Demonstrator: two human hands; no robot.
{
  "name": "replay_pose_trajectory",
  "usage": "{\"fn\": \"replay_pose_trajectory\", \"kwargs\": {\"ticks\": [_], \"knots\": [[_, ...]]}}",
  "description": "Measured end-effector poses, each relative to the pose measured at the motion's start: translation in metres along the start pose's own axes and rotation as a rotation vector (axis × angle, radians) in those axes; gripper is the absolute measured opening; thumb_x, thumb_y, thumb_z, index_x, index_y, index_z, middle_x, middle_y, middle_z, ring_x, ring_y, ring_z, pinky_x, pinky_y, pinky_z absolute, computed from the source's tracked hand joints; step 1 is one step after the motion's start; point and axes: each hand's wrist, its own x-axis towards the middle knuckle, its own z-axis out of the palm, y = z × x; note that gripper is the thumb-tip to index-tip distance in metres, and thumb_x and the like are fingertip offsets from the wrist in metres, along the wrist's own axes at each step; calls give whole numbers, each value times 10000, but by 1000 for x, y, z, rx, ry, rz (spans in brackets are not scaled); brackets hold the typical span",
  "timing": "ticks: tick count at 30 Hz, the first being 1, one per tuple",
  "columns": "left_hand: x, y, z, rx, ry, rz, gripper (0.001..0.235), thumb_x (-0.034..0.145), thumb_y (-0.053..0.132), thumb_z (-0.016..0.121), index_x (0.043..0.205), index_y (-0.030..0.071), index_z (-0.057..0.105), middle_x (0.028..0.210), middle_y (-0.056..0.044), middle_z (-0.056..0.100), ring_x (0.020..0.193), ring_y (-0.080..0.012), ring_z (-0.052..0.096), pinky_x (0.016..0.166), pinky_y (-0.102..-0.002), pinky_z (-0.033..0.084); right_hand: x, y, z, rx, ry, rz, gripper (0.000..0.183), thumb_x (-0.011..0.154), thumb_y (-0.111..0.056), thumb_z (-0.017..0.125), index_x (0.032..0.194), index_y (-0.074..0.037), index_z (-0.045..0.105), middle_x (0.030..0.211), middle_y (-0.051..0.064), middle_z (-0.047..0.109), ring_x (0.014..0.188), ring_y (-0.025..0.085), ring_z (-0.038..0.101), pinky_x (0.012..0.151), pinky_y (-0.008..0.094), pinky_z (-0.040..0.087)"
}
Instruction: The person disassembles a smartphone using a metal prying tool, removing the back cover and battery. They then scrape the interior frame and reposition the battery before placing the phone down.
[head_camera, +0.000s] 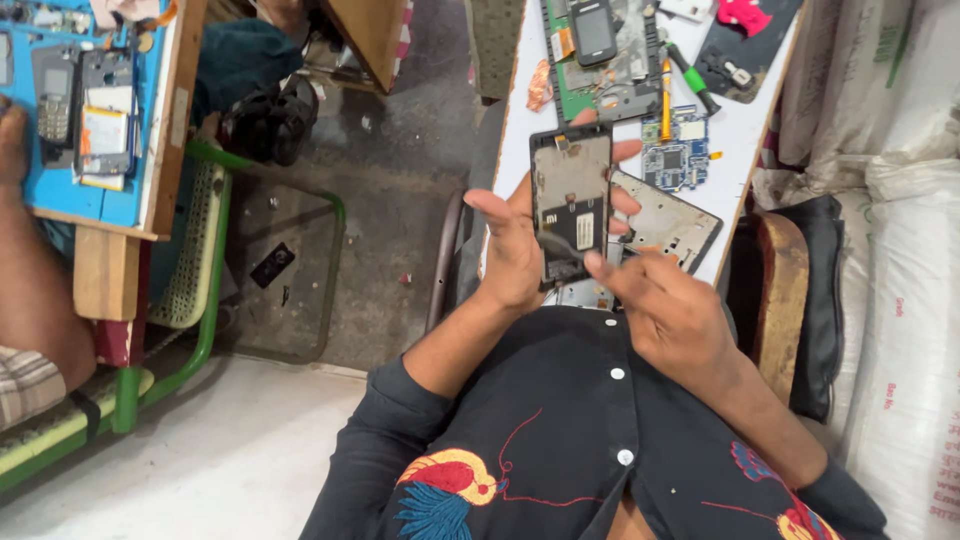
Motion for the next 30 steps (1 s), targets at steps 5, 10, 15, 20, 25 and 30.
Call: {"fn": "replay_pose_trajectory", "kwargs": {"ticks": [5, 10, 15, 20, 25, 30], "knots": [[1, 8, -9, -118, 42, 14, 1227, 841, 928, 246, 1604, -31, 303, 1506, -243, 520, 1099, -220, 659, 942, -362, 606, -16, 10, -5, 31, -86, 82, 569, 832, 161, 613, 1328, -108, 682, 870, 97, 657, 726, 198, 678, 668, 323, 543], [-3, 10, -4, -119, 23, -27, 1220, 852, 926, 247, 1529, -75, 420, 1416, -261, 550, 1065, -217, 677, 941, -349, 605, -26, 19, -2, 183, 104, 118, 371, 998, 20, 652, 1361, -55, 629, 1070, 123, 707, 855, 135, 677, 752, 270, 538], [-2, 7, -2, -93, 13, -53, 1240, 870, 943, 237, 1500, -96, 482, 1235, -273, 608, 960, -202, 678, 888, -337, 596, -32, 32, 7, 823, 173, 408, 363, 1033, -104, 640, 1379, -4, 598, 956, 27, 705, 751, 19, 600, 664, 182, 489], [-1, 2, -3, -158, 26, -50, 1164, 868, 897, 244, 1478, -64, 488, 1429, -212, 603, 1003, -196, 706, 881, -342, 628, -32, 25, 4, 555, 182, 450, 322, 1004, -57, 722, 1314, 23, 684, 834, -4, 619, 675, 16, 511, 604, 189, 406], [-6, -4, 2, -92, 62, -55, 1119, 962, 872, 234, 1509, -77, 462, 1428, -242, 594, 1032, -204, 686, 926, -349, 613, -11, 12, 5, 160, 168, 160, 344, 918, 37, 760, 1252, -22, 702, 991, 85, 738, 680, 56, 611, 596, 226, 476], [-8, -10, 12, -43, 131, -32, 1033, 962, 830, 220, 1514, -23, 406, 1476, -198, 568, 1081, -210, 677, 938, -345, 598, 1, 5, 8, 74, 173, 136, 437, 817, 41, 818, 1230, -53, 711, 940, 111, 723, 676, 116, 669, 591, 247, 506]]}}
